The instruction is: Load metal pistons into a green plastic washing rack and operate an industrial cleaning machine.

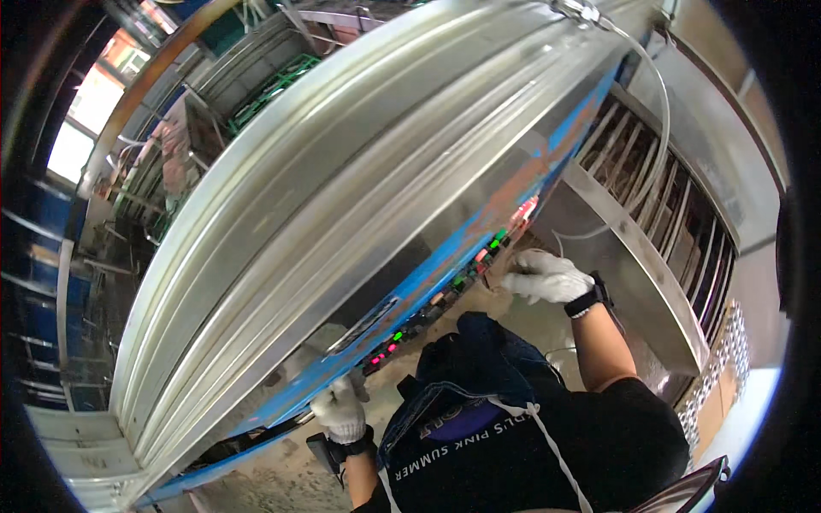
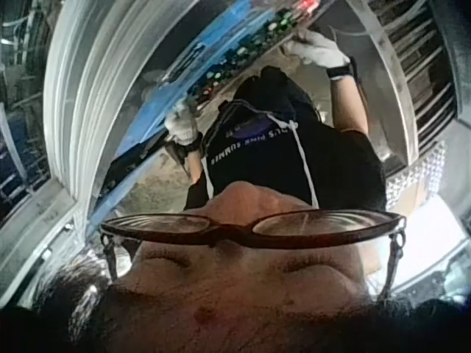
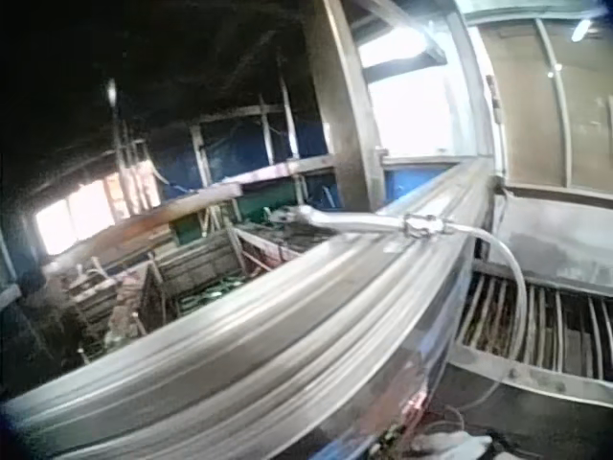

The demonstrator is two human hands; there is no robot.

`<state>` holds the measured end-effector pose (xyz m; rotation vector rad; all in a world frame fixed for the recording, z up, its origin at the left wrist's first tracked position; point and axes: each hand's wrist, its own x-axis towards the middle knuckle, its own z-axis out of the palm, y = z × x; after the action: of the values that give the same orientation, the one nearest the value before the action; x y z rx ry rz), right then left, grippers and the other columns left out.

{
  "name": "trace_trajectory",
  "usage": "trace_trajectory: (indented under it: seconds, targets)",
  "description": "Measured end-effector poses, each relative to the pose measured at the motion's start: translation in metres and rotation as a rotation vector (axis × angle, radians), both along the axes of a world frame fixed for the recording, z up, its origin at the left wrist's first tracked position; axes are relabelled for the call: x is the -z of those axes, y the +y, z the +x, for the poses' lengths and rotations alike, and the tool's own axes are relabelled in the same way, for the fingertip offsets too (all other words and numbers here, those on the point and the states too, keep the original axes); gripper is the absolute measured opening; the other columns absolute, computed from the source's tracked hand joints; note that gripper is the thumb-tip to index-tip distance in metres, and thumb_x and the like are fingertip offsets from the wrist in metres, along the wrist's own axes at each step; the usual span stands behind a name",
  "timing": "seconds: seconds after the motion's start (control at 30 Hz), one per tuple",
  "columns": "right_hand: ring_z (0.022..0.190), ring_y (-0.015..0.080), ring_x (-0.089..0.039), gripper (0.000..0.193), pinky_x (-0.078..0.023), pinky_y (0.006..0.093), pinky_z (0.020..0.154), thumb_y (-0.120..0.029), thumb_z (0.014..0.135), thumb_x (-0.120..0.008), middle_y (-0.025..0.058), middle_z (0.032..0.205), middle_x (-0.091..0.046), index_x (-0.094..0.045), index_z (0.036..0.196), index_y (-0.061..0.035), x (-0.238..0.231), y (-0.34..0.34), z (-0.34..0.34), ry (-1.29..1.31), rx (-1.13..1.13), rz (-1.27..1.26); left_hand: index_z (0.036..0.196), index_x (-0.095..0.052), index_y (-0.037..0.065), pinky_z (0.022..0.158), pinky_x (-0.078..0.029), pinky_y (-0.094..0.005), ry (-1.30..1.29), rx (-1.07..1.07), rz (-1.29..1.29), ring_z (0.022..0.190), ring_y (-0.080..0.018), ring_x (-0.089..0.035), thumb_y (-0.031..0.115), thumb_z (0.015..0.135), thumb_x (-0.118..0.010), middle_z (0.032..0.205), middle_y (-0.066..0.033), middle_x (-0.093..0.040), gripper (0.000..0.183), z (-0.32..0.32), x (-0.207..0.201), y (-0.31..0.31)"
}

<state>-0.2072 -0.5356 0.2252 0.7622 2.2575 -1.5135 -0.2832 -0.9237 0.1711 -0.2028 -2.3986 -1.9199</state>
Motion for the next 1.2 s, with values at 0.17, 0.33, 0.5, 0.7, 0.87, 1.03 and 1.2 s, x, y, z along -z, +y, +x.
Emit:
trace_trajectory:
  seconds: [0.17,0.33,0.5,0.7,0.87,1.03,1.2]
  targets:
    - [0.068,0.0111,-0.060,0.048,-0.050,0.0279,0.064,-0.051,0.088,-0.069,0.0042,0.085,-0.065,-0.067,0.105,-0.0062,0.044,0.021,0.000,0.029,0.025,0.001,0.083,-0.062,-0.004,0.037,-0.041,-0.0276,0.117,-0.013,-0.075,0.042,-0.0163,-0.053,0.021,0.099,-0.056,0.062,-0.0117,-0.061,0.030,-0.004,-0.007,0.016]
    - [0.077,0.0164,-0.063,0.041,-0.050,0.0319,0.073,-0.048,0.092,-0.066,0.0075,0.083,-0.067,-0.069,0.096,-0.0076,0.079,0.020,-0.025,0.469,0.138,0.006,0.080,-0.065,-0.002,0.040,-0.042,-0.0275,-0.090,-0.091,0.061,0.043,-0.0153,-0.053,0.016,0.094,-0.061,0.062,-0.0101,-0.062,0.022,0.000,-0.010,0.007]
    - [0.081,0.0344,-0.069,0.042,-0.053,0.0413,0.073,-0.049,0.095,-0.059,0.0183,0.084,-0.069,-0.070,0.095,-0.0085,0.086,0.008,-0.035,0.376,0.148,0.321,0.083,-0.071,-0.006,0.042,-0.045,-0.0288,0.017,-0.225,-0.038,0.044,-0.0152,-0.056,0.011,0.093,-0.060,0.065,-0.0114,-0.067,0.022,0.006,0.012,-0.001]
    - [0.081,0.0348,-0.070,0.040,-0.054,0.0415,0.073,-0.043,0.091,-0.061,0.0195,0.078,-0.067,-0.071,0.083,-0.0045,0.094,0.002,-0.037,0.437,0.242,0.247,0.081,-0.073,-0.004,0.043,-0.046,-0.0265,-0.001,-0.190,-0.211,0.048,-0.0134,-0.059,0.011,0.095,-0.058,0.066,-0.0098,-0.069,0.026,0.015,-0.006,0.003]
    - [0.050,0.0115,-0.057,0.030,-0.045,0.0294,0.049,-0.026,0.091,-0.061,0.0037,0.058,-0.061,-0.066,0.074,-0.0021,0.118,0.020,-0.045,0.518,0.224,0.092,0.082,-0.075,0.002,0.047,-0.047,-0.0251,-0.212,-0.261,-0.076,0.051,-0.0103,-0.059,0.012,0.090,-0.062,0.065,-0.0030,-0.068,0.018,0.016,-0.012,0.009]
    - [0.053,0.0068,-0.052,0.024,-0.041,0.0246,0.049,-0.023,0.093,-0.061,-0.0014,0.065,-0.062,-0.063,0.073,-0.0082,0.159,0.041,-0.055,0.575,0.255,-0.053,0.094,-0.070,-0.006,0.059,-0.047,-0.0235,-0.062,-0.085,-0.013,0.070,-0.0135,-0.062,0.008,0.095,-0.059,0.083,-0.0090,-0.068,0.017,0.012,-0.017,0.014]
    - [0.065,0.0129,-0.060,0.025,-0.049,0.0298,0.061,-0.024,0.094,-0.062,0.0080,0.076,-0.069,-0.066,0.089,0.0004,0.113,0.027,-0.051,0.513,0.186,-0.258,0.102,-0.074,0.005,0.058,-0.049,-0.0258,-0.006,-0.092,-0.200,0.065,-0.0098,-0.061,0.019,0.098,-0.060,0.075,-0.0003,-0.068,0.021,0.018,-0.022,0.005]
